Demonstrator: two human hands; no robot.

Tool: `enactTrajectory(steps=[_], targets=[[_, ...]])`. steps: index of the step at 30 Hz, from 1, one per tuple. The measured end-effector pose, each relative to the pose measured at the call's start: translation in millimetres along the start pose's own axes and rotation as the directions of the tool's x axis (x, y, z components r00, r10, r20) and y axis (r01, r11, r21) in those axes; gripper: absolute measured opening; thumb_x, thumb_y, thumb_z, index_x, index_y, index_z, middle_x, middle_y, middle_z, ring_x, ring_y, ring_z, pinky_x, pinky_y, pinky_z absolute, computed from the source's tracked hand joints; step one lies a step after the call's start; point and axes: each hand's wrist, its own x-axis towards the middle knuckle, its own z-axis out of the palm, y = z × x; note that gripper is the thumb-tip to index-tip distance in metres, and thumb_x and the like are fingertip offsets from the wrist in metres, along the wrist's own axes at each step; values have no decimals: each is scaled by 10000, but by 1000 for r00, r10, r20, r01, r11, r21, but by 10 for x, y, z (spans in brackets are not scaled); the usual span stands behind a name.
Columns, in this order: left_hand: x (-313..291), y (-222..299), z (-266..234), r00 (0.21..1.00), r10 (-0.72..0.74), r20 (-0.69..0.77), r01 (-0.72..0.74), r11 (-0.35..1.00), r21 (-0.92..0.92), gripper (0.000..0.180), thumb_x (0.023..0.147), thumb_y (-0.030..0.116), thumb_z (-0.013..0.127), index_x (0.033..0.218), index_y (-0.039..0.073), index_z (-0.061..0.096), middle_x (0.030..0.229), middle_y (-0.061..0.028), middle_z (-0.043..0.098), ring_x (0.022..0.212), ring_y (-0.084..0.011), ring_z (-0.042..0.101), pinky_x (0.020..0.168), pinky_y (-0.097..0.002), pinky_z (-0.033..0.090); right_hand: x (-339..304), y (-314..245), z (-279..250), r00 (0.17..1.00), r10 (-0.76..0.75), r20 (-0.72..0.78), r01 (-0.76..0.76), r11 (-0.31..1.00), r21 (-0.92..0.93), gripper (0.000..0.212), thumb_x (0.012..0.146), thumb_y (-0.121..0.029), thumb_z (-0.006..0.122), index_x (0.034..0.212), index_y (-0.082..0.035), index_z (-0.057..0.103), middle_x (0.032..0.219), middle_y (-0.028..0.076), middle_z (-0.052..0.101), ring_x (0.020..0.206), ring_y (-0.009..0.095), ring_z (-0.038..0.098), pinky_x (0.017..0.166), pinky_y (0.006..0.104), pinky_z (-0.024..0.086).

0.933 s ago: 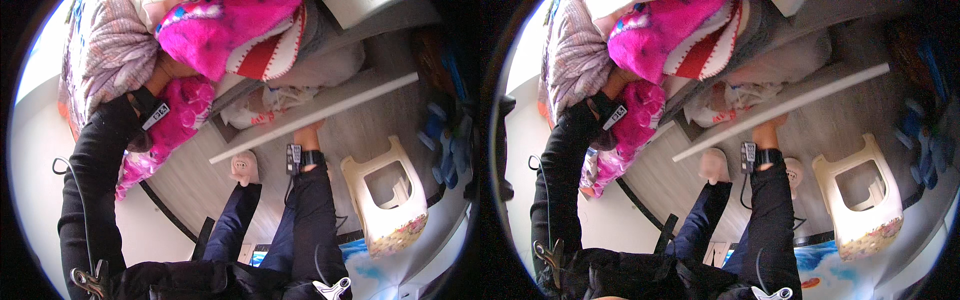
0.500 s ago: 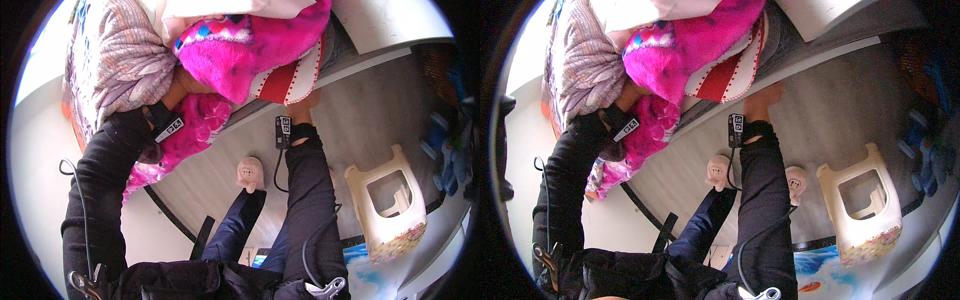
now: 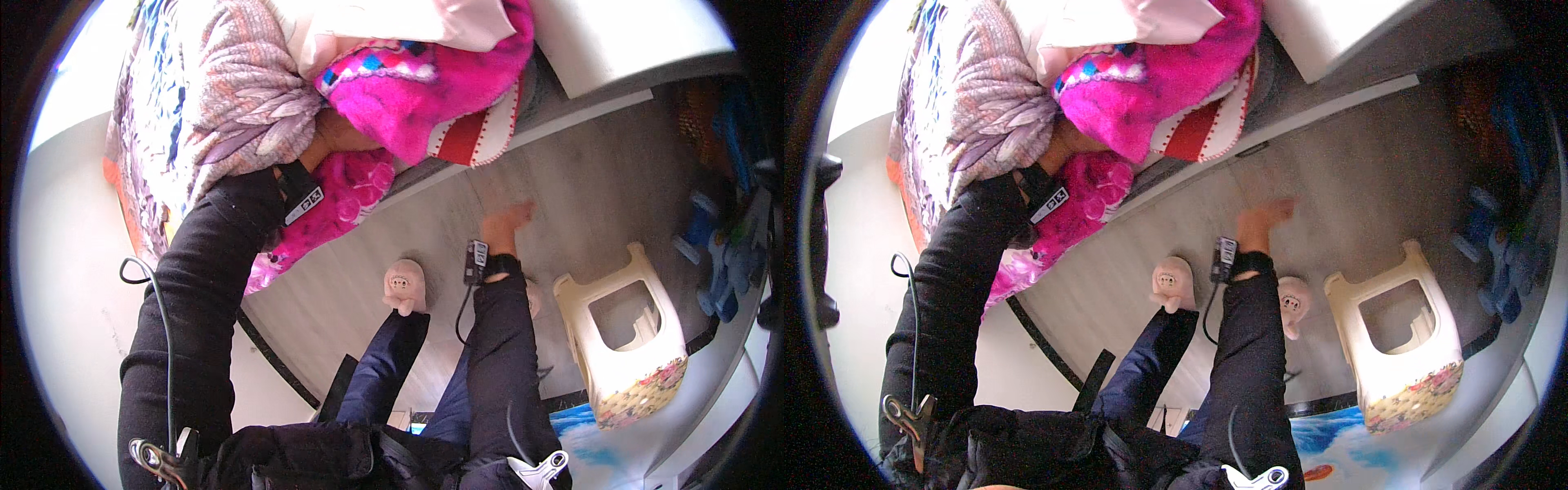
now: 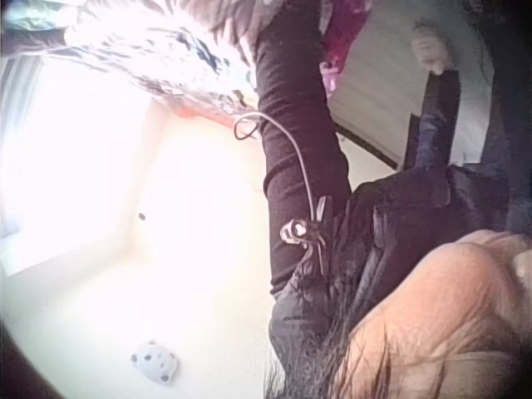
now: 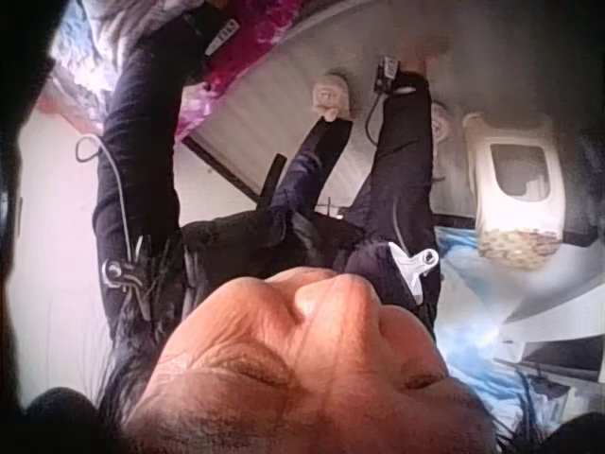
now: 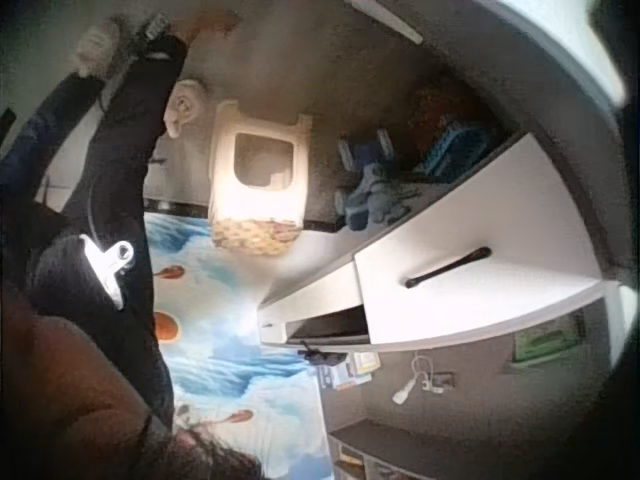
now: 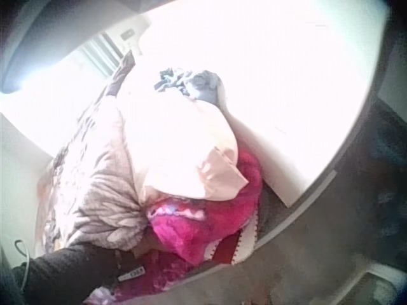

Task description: The person unpacks books from a plastic bag on a bed, places the bag under the bed, then moves to a desk to flip through the books and wipe the surface with a cloth. The person also picks up a phone and a small bag, then walks into a bathroom and hangs the bag on a wall hook.

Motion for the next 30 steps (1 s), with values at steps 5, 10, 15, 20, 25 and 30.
enactTrajectory(steps=[5, 10, 15, 20, 25, 30], targets=[[-18, 23, 13, 1000, -10, -22, 9, 1000, -22, 497, 776, 380, 623, 1201, 124, 595, 1228, -150, 579, 1177, -372, 503, 1002, -500, 385, 96, -359, -197, 990, 20, 137, -37, 992, 124, 547, 943, -364, 427, 1409, -78, 401, 1493, 174, 311, 1365, 304, 284, 1121, 499, 136], [-33, 55, 4, 999, -35, -38, 33, 998, -47, 496, 773, 373, 628, 1201, 124, 596, 1229, -149, 580, 1179, -371, 502, 1003, -499, 385, 266, -821, -376, 968, -69, 240, -250, -211, 945, 529, 945, -362, 453, 1381, -66, 416, 1449, 167, 369, 1296, 296, 363, 1065, 463, 237], [-6, 46, 27, 999, -39, -32, 37, 998, -52, 496, 769, 366, 633, 1200, 123, 598, 1230, -148, 580, 1181, -370, 501, 1004, -497, 384, -43, -626, -776, 959, -106, 262, -271, -613, 742, 512, 946, -361, 479, 1353, -54, 432, 1405, 161, 427, 1227, 287, 443, 1010, 428, 339], [3, 44, 59, 998, -54, -42, 52, 998, -47, 495, 766, 358, 638, 1199, 123, 599, 1231, -147, 581, 1184, -370, 500, 1005, -495, 384, -893, -316, -1217, 993, 34, 117, -60, -696, 715, 473, 960, -364, 489, 1302, -39, 459, 1327, 148, 500, 1130, 264, 527, 926, 382, 435], [26, 23, 78, 995, -85, -51, 82, 995, -57, 495, 762, 351, 643, 1199, 122, 600, 1231, -146, 581, 1186, -369, 499, 1006, -494, 384, -1783, -81, -1941, 935, -34, -353, 242, -667, 704, 550, 988, -483, 423, 1243, 1, 475, 1096, 91, 567, 983, 182, 559, 872, 345, 446], [175, 136, -48, 986, -138, -93, 122, 981, -152, 495, 758, 344, 649, 1198, 121, 602, 1232, -144, 581, 1188, -368, 498, 1008, -492, 383, -1876, -138, -2700, 931, -144, -336, 265, -368, 891, 733, 853, -534, 652, 1347, -58, 395, 1263, 91, 519, 1077, 172, 526, 825, 341, 461]])
